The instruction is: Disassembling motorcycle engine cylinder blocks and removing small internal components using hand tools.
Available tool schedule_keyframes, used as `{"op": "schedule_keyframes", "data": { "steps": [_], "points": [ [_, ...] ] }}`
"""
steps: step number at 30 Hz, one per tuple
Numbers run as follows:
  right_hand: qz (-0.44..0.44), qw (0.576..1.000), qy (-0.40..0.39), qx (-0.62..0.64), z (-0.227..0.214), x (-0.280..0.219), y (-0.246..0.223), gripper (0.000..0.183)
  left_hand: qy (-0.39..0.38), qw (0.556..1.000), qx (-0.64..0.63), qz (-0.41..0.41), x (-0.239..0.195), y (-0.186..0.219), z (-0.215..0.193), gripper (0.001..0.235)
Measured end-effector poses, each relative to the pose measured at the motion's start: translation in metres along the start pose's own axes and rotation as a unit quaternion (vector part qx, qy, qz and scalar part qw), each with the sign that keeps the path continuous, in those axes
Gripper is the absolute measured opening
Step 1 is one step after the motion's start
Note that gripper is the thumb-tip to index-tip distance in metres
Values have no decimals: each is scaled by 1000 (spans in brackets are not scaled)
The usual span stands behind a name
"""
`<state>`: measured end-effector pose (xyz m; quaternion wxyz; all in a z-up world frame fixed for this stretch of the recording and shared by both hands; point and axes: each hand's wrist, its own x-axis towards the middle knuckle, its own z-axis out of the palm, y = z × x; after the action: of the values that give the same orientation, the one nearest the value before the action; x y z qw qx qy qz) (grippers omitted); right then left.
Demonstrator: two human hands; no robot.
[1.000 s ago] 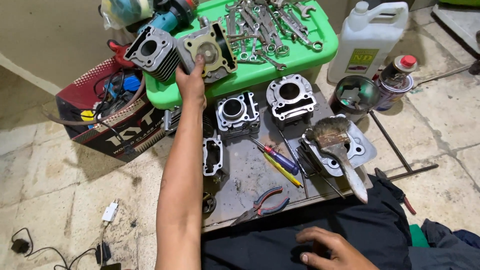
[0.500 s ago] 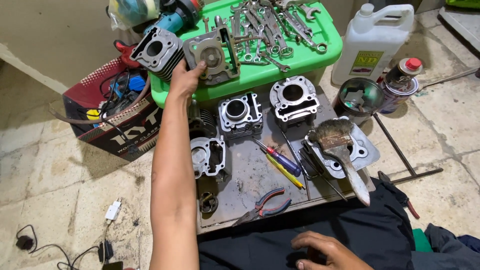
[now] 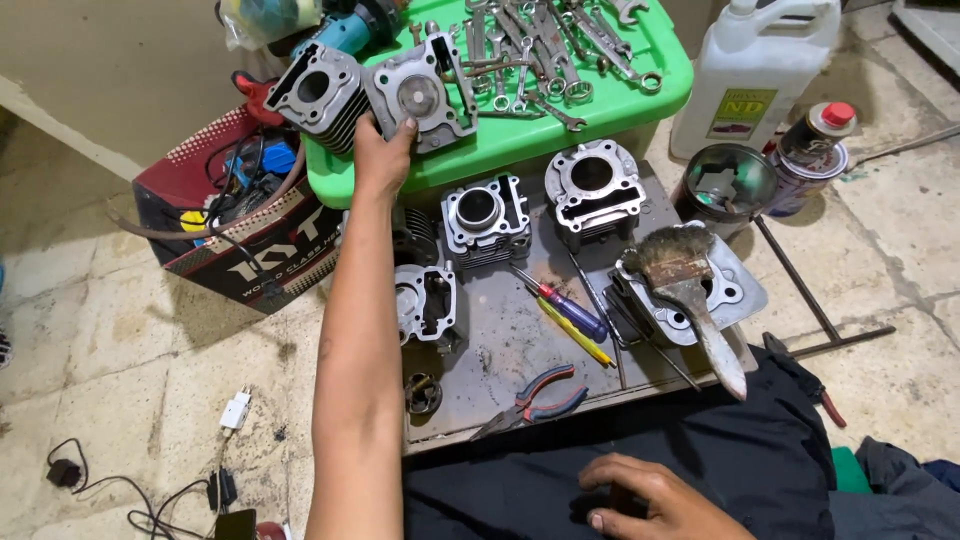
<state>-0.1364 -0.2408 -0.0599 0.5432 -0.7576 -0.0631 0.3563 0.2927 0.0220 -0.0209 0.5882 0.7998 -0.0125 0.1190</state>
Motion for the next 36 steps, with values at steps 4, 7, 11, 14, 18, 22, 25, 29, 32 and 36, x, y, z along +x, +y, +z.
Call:
{"op": "schedule_keyframes", "data": {
  "steps": [4,7,11,14,18,22,25,29,32,36],
  "points": [
    [12,1000,-3,5,0,-3,0,41,-4,996,50,-72,-7,18,-1,50],
    [21,1000,8,-5,-2,-3,1,40,6,996,86,-37,4,7,3,49],
    [28,999,-3,29,0,-5,14,43,22,994,96,-51,8,1,5,51],
    [17,1000,1,17,-1,-4,16,43,-14,992,96,-79,-7,22,-3,45],
    [51,998,-14,19,-2,-5,3,43,-72,987,114,-89,-12,28,-8,44],
    [63,998,-13,17,-1,-2,9,45,-104,985,104,-92,-8,29,-10,51],
    [24,999,-20,25,-1,5,15,42,-146,971,117,-148,-15,57,-15,96],
    [-7,1000,-15,14,1,8,22,41,-146,964,113,-190,-23,78,-22,106],
    [-27,1000,-10,10,2,7,29,38,-144,974,90,-151,-9,55,-20,106],
    [30,999,-12,38,-1,2,20,39,-136,989,16,-57,5,22,-16,92]
  ]
}}
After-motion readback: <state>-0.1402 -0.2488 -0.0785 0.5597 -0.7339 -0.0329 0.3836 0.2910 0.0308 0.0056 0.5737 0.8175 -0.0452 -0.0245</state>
